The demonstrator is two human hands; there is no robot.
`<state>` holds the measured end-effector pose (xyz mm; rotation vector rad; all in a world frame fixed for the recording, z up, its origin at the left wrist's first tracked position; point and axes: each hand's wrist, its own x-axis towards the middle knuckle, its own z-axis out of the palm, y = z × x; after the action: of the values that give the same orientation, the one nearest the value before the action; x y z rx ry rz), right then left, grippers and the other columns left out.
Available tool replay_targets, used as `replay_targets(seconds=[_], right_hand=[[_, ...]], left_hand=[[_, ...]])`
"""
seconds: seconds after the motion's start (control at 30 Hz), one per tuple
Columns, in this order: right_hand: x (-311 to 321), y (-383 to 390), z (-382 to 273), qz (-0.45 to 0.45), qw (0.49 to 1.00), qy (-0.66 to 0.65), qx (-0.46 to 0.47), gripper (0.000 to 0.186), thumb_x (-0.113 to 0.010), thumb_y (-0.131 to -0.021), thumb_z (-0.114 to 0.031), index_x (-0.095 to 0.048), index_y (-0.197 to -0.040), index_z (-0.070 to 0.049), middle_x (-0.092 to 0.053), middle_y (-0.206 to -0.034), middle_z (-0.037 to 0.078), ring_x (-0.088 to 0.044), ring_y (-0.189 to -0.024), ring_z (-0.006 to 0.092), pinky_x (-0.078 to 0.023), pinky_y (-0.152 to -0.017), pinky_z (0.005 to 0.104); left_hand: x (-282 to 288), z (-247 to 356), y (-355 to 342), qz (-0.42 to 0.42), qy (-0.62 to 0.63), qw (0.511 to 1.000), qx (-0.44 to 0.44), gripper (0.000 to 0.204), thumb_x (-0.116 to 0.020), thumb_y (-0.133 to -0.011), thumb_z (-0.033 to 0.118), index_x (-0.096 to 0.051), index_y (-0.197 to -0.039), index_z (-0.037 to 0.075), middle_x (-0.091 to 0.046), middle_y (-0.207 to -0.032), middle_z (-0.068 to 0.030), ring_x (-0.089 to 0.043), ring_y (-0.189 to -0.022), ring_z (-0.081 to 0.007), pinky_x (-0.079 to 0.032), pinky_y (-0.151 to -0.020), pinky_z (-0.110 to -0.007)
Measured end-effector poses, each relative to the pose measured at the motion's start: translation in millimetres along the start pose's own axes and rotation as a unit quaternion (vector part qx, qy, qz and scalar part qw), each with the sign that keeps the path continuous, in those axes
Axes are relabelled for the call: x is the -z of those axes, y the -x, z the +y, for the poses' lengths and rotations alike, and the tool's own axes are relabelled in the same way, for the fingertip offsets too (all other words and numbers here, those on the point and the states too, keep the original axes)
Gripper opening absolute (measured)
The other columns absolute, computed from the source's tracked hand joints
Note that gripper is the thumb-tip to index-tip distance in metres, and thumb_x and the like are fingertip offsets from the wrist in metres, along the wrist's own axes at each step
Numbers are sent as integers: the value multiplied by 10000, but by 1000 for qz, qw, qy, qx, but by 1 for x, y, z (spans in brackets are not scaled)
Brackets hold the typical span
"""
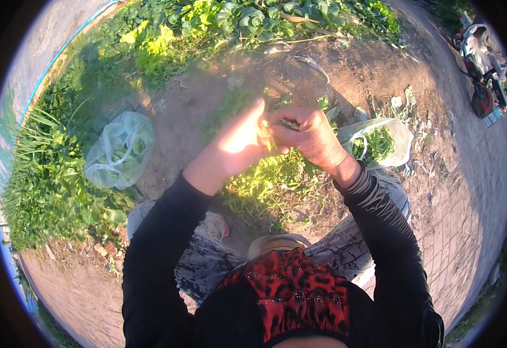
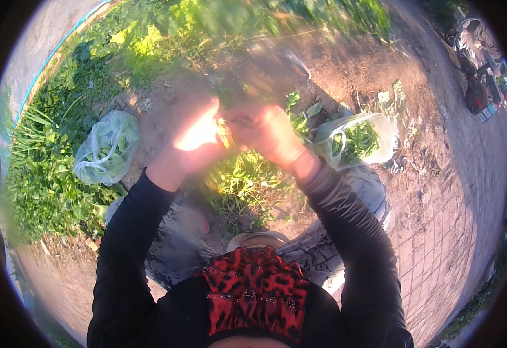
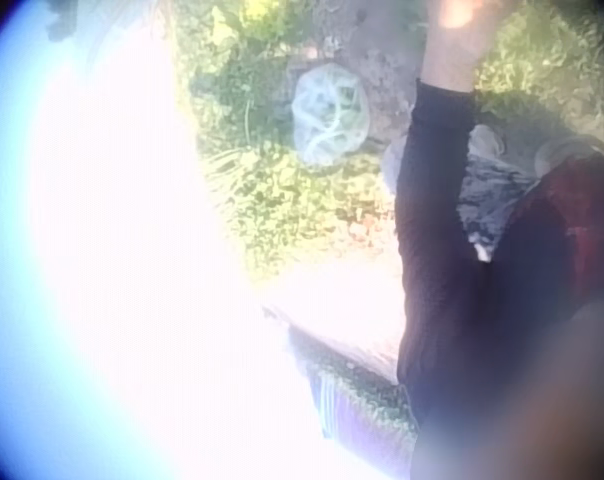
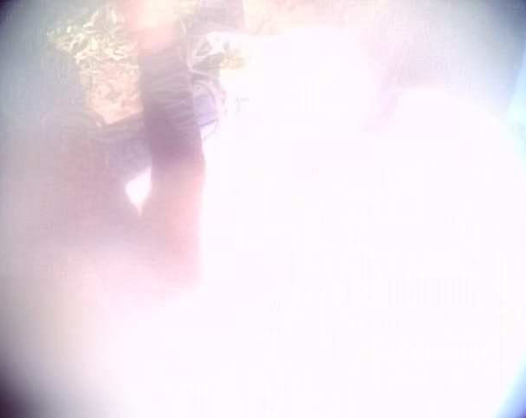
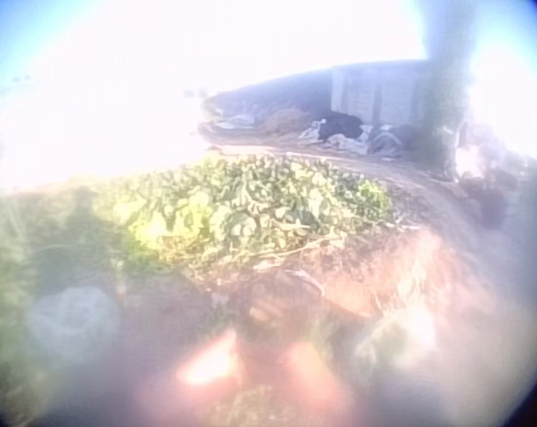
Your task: The person sits on the ground and repeatedly picks up bunches of green leafy vegetables, removes unwanted parts by hand, and places the cleaned bunches into a white plastic bag. The process continues throughout the clip.
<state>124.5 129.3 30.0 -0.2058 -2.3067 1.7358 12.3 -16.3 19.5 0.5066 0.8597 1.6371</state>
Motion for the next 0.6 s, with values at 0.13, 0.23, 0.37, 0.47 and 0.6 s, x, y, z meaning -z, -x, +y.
replay_targets(seconds=[0.13, 0.23, 0.37, 0.47, 0.6], right_hand=[[15, -2, -2, -32, 969, -239, -59, 130, -701, -871, -134, -665, -956, -43, -645, -813, -30, -570, -699, 44, -458, -609, 215], [18, -2, -6, -25, 971, -230, -63, 145, -731, -852, -177, -655, -930, -81, -617, -818, -62, -520, -692, 15, -408, -605, 180], [20, 3, -12, -28, 963, -248, -98, 152, -744, -843, -205, -642, -893, -105, -558, -759, -86, -462, -645, 3, -366, -565, 184], [19, 4, -13, -34, 966, -236, -98, 154, -742, -845, -205, -641, -895, -100, -556, -761, -86, -456, -659, 5, -365, -581, 186], [16, 4, -11, -33, 976, -205, -69, 138, -731, -856, -181, -644, -901, -83, -567, -781, -85, -458, -695, 8, -377, -625, 193]], left_hand=[[-4, 21, 9, 100, -63, 989, 90, 172, -611, -935, 179, -611, -1009, 24, -642, -978, -80, -619, -857, -149, -507, -738, -277], [-2, 31, 6, 140, -547, 824, -45, 286, -619, -921, 271, -631, -1025, 5, -680, -883, -80, -649, -782, -137, -511, -673, -274], [-10, 31, 12, 183, -485, 832, -196, 117, -615, -932, 114, -647, -976, 10, -614, -877, 8, -540, -805, -50, -455, -727, -221], [-20, 33, 15, 160, -489, 828, -223, 118, -655, -894, 113, -650, -966, 20, -658, -850, -22, -602, -777, -66, -481, -681, -227], [-30, 31, 15, 133, -529, 809, -221, 105, -677, -874, 112, -652, -943, 36, -669, -823, -19, -618, -743, -65, -486, -647, -222]])
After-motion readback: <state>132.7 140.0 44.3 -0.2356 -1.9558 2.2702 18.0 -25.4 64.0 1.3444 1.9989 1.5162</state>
